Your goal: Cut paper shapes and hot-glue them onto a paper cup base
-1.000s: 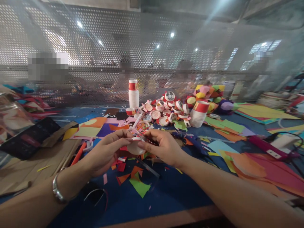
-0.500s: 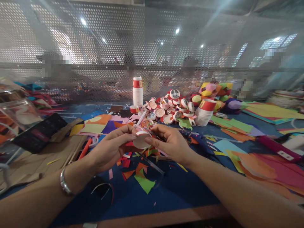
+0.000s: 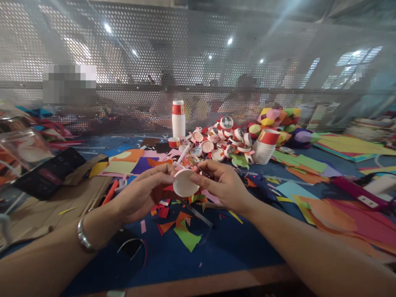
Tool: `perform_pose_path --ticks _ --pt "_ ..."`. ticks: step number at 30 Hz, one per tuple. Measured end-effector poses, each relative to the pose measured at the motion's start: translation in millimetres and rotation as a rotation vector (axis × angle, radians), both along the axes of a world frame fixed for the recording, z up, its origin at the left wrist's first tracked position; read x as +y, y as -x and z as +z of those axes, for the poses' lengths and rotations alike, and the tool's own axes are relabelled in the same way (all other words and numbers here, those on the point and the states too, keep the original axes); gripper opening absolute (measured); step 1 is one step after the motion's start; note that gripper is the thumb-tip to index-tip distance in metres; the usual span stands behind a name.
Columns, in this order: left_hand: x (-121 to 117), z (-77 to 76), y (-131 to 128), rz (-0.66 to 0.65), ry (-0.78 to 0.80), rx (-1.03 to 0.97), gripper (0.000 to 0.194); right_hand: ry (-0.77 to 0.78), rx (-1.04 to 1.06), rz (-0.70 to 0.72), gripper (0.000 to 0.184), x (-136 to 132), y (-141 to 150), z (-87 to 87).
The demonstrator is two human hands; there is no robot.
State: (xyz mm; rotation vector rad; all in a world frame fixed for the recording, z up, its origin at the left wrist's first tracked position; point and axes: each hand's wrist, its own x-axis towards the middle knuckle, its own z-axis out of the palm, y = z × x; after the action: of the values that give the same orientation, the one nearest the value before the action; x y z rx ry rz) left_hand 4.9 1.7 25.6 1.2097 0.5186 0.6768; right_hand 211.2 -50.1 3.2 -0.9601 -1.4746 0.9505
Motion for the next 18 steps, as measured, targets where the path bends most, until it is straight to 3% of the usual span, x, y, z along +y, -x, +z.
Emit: perform_pose_path --ticks 9,18 --pt "-3.7 2.5 1.3 -0.100 -0.064 0.063 0.004 0.039 0.045 0.068 0.033 -0.1 0.2 -1.6" --pt "-3.9 2.0 4.2 -0.137 -0.031 0.073 0.008 0.042 0.054 0.109 0.031 -0.2 1.1 -0.4"
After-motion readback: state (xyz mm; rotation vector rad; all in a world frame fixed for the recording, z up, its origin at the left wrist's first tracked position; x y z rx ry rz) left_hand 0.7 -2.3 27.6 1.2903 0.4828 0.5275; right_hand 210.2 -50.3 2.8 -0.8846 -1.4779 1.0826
